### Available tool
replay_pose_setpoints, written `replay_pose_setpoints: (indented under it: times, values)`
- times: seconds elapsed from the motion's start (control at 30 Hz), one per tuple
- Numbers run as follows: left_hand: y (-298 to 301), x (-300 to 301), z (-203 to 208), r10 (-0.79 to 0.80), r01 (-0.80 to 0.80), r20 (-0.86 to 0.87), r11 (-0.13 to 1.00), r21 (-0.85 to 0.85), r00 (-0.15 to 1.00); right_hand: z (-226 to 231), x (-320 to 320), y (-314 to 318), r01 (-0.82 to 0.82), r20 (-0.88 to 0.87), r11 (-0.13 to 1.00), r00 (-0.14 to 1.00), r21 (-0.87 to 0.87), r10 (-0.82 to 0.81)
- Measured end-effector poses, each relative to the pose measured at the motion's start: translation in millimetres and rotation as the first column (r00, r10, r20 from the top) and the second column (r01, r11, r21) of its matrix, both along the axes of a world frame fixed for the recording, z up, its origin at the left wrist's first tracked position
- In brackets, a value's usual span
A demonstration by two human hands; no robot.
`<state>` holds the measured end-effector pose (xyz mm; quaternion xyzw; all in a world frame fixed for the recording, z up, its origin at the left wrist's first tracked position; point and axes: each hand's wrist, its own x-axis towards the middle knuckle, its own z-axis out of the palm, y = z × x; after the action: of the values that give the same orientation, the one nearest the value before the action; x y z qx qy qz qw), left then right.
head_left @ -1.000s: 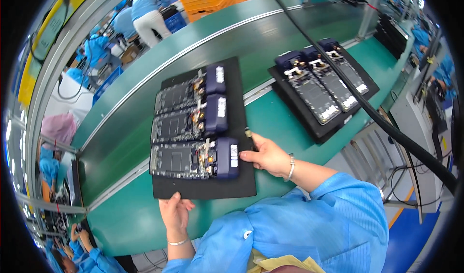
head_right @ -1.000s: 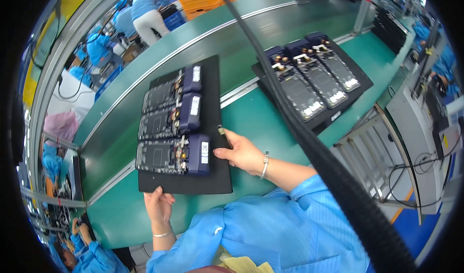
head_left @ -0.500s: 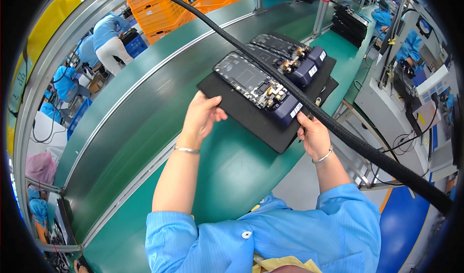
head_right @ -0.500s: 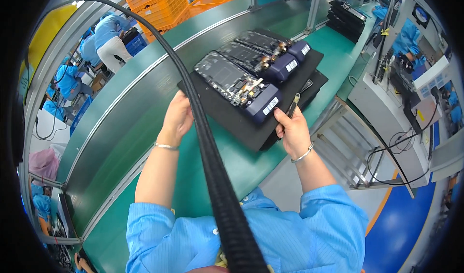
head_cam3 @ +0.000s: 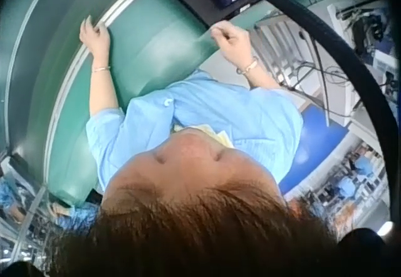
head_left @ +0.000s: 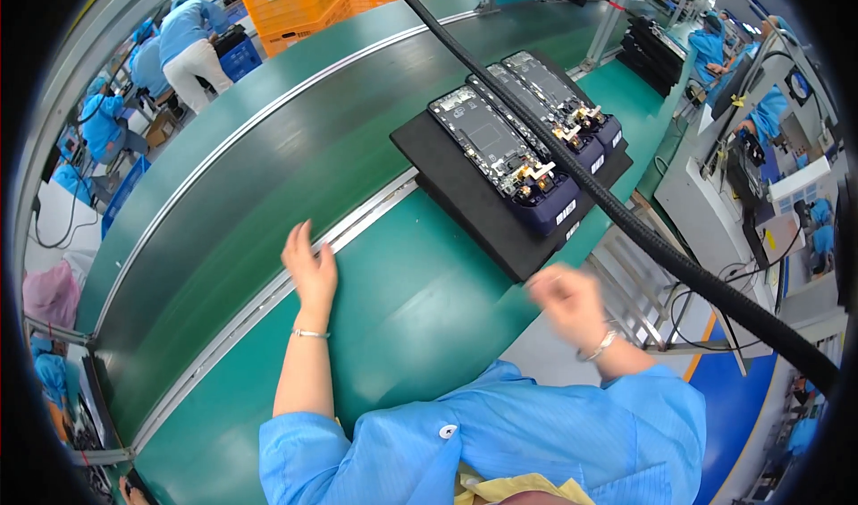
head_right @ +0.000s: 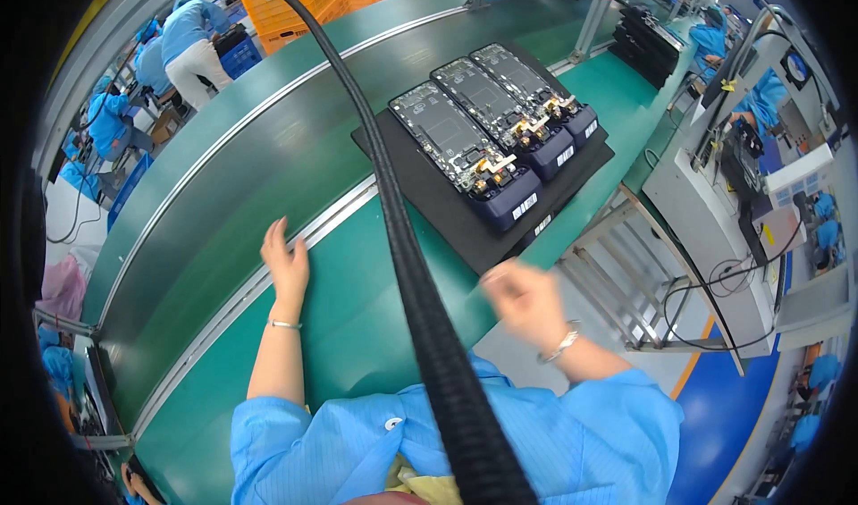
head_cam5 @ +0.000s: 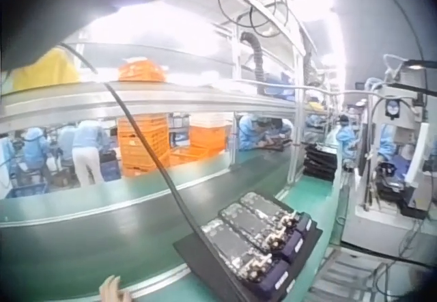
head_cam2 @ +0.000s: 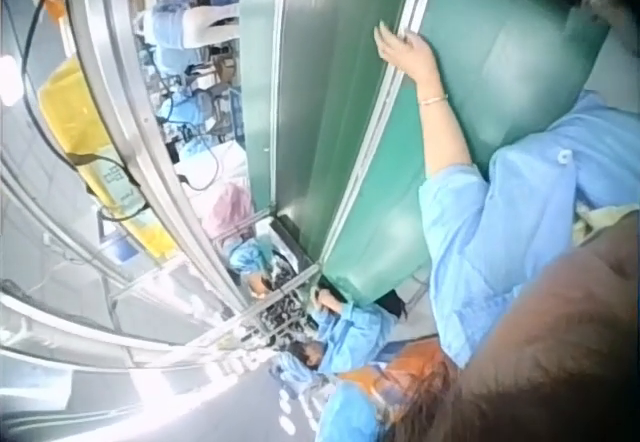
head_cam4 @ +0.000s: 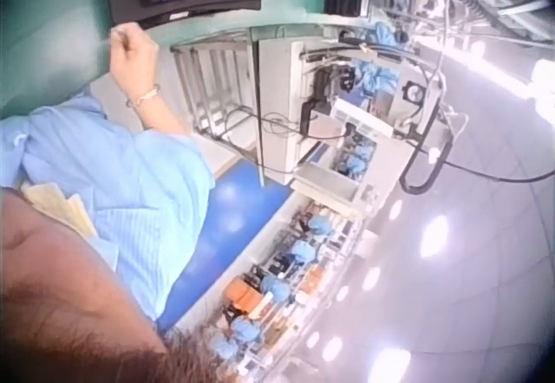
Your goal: The person assembles and checks components on a PCB tray by hand, using tweezers and a pen.
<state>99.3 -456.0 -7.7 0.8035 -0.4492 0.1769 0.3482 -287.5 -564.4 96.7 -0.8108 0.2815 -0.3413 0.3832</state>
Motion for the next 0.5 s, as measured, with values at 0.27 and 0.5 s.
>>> replay_pose_setpoints:
  times: [0.27,0.5]
  values:
    - [3.5,-15.2,11.3,0.032,-0.012,-0.117,0.985,0.172,0.993,-98.4,141.6,-29.5,-0.037,-0.555,0.991,0.83,-0.13,-0.042]
    - [20.8,-7.6,6.1,-0.007,0.012,-0.226,1.0,0.018,0.974,-105.2,156.1,-53.5,-0.016,-0.396,0.892,0.899,-0.452,-0.185]
